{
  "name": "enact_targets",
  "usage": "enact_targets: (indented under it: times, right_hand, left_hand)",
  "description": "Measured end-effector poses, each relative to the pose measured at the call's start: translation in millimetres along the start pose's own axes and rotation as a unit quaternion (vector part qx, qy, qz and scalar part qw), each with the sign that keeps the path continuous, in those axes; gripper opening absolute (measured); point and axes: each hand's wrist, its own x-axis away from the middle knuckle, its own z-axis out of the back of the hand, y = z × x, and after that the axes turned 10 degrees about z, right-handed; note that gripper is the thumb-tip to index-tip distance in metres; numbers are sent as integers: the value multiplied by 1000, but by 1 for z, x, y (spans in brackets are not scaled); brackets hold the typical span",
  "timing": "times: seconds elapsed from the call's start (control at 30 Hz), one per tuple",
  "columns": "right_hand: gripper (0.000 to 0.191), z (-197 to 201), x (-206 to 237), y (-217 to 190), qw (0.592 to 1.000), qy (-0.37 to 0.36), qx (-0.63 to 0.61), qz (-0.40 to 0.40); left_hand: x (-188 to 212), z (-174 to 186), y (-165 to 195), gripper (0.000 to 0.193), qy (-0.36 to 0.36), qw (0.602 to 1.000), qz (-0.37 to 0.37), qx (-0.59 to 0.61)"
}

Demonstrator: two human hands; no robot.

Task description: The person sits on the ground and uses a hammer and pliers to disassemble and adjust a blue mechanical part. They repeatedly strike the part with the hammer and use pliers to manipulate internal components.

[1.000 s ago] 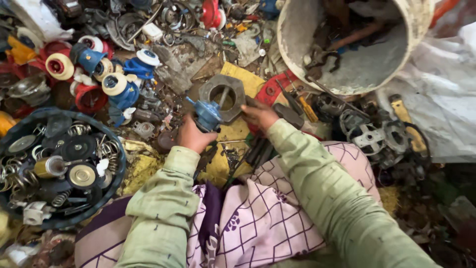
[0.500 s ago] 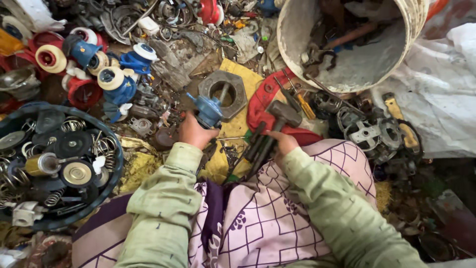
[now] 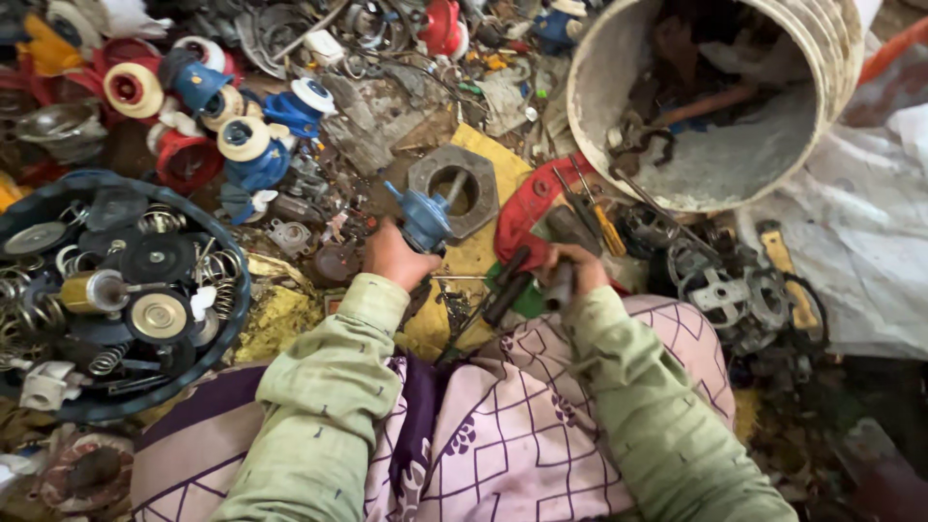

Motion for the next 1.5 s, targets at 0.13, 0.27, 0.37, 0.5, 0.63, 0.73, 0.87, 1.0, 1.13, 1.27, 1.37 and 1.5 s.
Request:
enact_targets:
  times: [0.13,0.27,0.37,0.5,0.63,0.73,0.87,1.0,1.13,1.27,1.37,1.5]
  right_hand:
    - [24,-6,-6,-22,976,-8,-207,-66]
    - [20,-6,-23,-23,988,-58,-112,-85]
    - [19,-3,-18,-10,983,-113,142,10]
    - [34,-19,41,5,914,-74,358,178]
    - [54,-79,107,4,732,-164,533,392]
    - [73,-122,136,13,733,-190,531,380]
    - [66,-140,138,41,633,-309,553,445]
    - [59,-124,120,60,642,-267,628,351]
    - [57,-111,115,65,678,-218,618,333]
    - [37,-119,143,47,728,-214,532,375]
    - [17,-130,186,12,777,-227,401,429]
    - [28,-146,221,-19,706,-386,317,503]
  left_hand:
    - [-5,-4,-5,75,3,1000,6,-12]
    - [-8,-8,-8,76,8,999,-3,-33]
    - [-8,-7,-8,74,10,1000,-9,-20]
    - [-6,-3,-4,74,0,999,-6,-34]
    - [-7,-2,-3,75,-20,999,-3,-47]
    - [-10,-5,-7,78,-14,999,-8,-35]
    - [-14,-12,-12,78,-1,999,-32,-6]
    - [-16,-18,-15,71,-11,999,-32,-5]
    - [-17,-17,-11,72,-16,1000,-19,-17]
    - [-15,-13,-4,75,-21,999,-9,-33]
    - [-14,-12,1,73,-26,999,4,-25]
    - [-15,-14,1,72,-37,999,8,-5]
